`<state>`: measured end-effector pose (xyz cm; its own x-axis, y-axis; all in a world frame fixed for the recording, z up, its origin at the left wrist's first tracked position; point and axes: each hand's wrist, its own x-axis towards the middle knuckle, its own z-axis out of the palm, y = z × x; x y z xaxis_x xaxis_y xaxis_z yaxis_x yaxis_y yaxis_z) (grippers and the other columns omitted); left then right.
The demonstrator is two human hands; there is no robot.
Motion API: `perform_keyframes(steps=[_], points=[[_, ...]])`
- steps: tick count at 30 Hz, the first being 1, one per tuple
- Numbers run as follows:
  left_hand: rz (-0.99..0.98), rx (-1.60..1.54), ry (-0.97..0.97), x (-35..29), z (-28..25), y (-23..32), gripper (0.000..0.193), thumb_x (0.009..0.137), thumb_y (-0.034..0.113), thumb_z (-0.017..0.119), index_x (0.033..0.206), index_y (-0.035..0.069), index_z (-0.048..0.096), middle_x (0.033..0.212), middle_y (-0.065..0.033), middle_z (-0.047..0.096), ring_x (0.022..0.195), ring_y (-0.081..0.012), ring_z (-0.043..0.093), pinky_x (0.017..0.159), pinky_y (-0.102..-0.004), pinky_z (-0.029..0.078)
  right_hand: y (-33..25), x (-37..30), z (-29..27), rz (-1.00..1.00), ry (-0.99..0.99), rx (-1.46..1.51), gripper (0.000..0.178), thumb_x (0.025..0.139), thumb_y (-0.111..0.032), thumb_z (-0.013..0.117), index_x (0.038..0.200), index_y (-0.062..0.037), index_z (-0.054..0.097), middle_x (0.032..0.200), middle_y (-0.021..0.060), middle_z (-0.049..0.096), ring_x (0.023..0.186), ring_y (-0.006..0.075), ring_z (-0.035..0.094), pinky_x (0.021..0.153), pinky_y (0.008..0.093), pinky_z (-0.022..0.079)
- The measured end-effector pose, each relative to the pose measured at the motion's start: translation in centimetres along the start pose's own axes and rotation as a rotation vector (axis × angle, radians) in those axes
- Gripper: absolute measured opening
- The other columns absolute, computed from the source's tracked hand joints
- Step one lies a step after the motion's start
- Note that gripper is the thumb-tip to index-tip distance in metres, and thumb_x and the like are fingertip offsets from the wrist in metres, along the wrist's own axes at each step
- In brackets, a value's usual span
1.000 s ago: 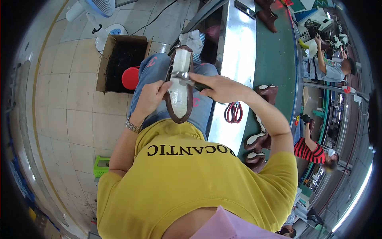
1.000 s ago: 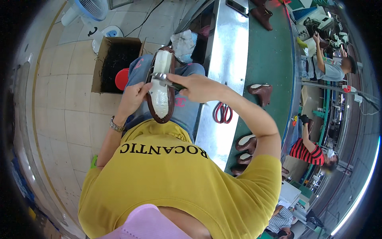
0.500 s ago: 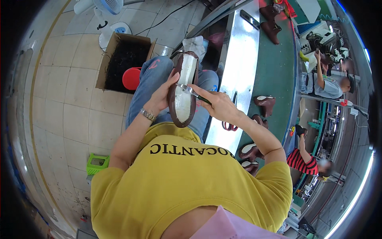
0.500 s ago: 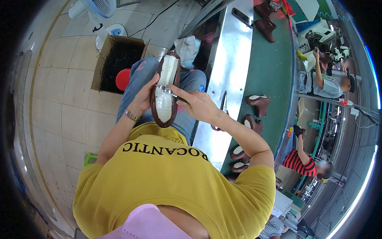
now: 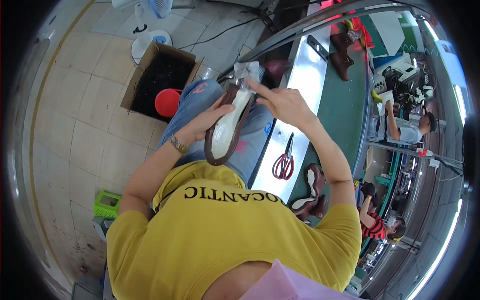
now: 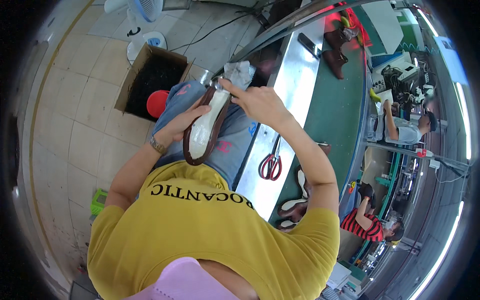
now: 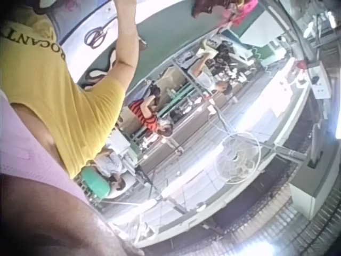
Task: Trimming excess material and refining the upper of a shoe while it is on a last.
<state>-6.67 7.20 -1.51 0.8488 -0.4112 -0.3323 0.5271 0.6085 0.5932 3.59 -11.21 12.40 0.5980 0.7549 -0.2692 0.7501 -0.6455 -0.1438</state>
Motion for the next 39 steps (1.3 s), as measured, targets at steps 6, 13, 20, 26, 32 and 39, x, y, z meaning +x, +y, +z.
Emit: perform_keyframes(steps=[6, 13, 20, 26, 32, 39], points=[[-0.086, 0.074, -0.018, -0.7, -0.5, 0.2, 0.078, 0.091, 0.027, 0.066, 0.153, 0.014, 0.021, 0.136, -0.0076, 0.046, 0.120, -0.0154, 0.049, 0.097, -0.0294, 0.044, -1.2, -0.8, 2.9, -0.093, -0.033, -0.002, 0.061, 0.093, -0.029, 0.059, 0.147, -0.0287, 0.032, 0.067, 0.0126, 0.064, 0.058, 0.0338, 0.063, 0.056, 0.0440, 0.050], [-0.138, 0.120, -0.078, -1.4, -1.1, 0.0, 0.070, 0.093, 0.021, 0.064, 0.150, 0.013, 0.025, 0.137, -0.0072, 0.047, 0.123, -0.0167, 0.049, 0.102, -0.0329, 0.043, -2.1, -1.6, 3.1, -0.122, 0.037, 0.164, 0.062, 0.093, -0.028, 0.059, 0.148, -0.0330, 0.031, 0.063, 0.0139, 0.060, 0.054, 0.0341, 0.060, 0.051, 0.0431, 0.048], [-0.077, -0.410, -0.046, -4.2, 0.1, -1.4, 0.067, 0.100, 0.028, 0.052, 0.154, 0.014, 0.015, 0.148, -0.0083, 0.036, 0.131, -0.0167, 0.041, 0.107, -0.0318, 0.037, -2.8, -2.1, 3.4, -0.075, 0.171, 0.407, 0.062, 0.092, -0.028, 0.060, 0.148, -0.0304, 0.032, 0.065, 0.0139, 0.061, 0.053, 0.0340, 0.060, 0.050, 0.0427, 0.048], [0.087, -0.006, 0.182, -3.9, 0.0, -3.5, 0.080, 0.096, 0.021, 0.059, 0.155, 0.015, 0.006, 0.149, -0.0117, 0.033, 0.130, -0.0184, 0.041, 0.104, -0.0309, 0.039, -4.7, -1.9, 1.2, -0.221, 0.027, 0.079, 0.063, 0.094, -0.026, 0.056, 0.150, -0.0266, 0.027, 0.056, 0.0105, 0.058, 0.050, 0.0280, 0.061, 0.046, 0.0382, 0.047], [0.033, 0.067, 0.061, -5.0, -0.7, -4.5, 0.094, 0.085, 0.013, 0.072, 0.154, 0.011, 0.009, 0.141, -0.0112, 0.041, 0.124, -0.0172, 0.047, 0.098, -0.0314, 0.044, -6.5, -3.1, 2.6, -0.176, -0.113, -0.006, 0.066, 0.092, -0.022, 0.057, 0.151, -0.0253, 0.027, 0.057, 0.0089, 0.060, 0.050, 0.0285, 0.061, 0.043, 0.0372, 0.045], [-0.153, 0.147, 0.015, -6.1, -0.7, -4.9, 0.042, 0.082, 0.013, 0.075, 0.119, 0.000, 0.060, 0.104, -0.0050, 0.066, 0.099, -0.0130, 0.062, 0.083, -0.0287, 0.050, -7.3, -3.9, 5.5, -0.064, -0.085, 0.030, 0.071, 0.089, -0.019, 0.058, 0.151, -0.0311, 0.024, 0.065, 0.0112, 0.063, 0.046, 0.0277, 0.059, 0.043, 0.0379, 0.047]])
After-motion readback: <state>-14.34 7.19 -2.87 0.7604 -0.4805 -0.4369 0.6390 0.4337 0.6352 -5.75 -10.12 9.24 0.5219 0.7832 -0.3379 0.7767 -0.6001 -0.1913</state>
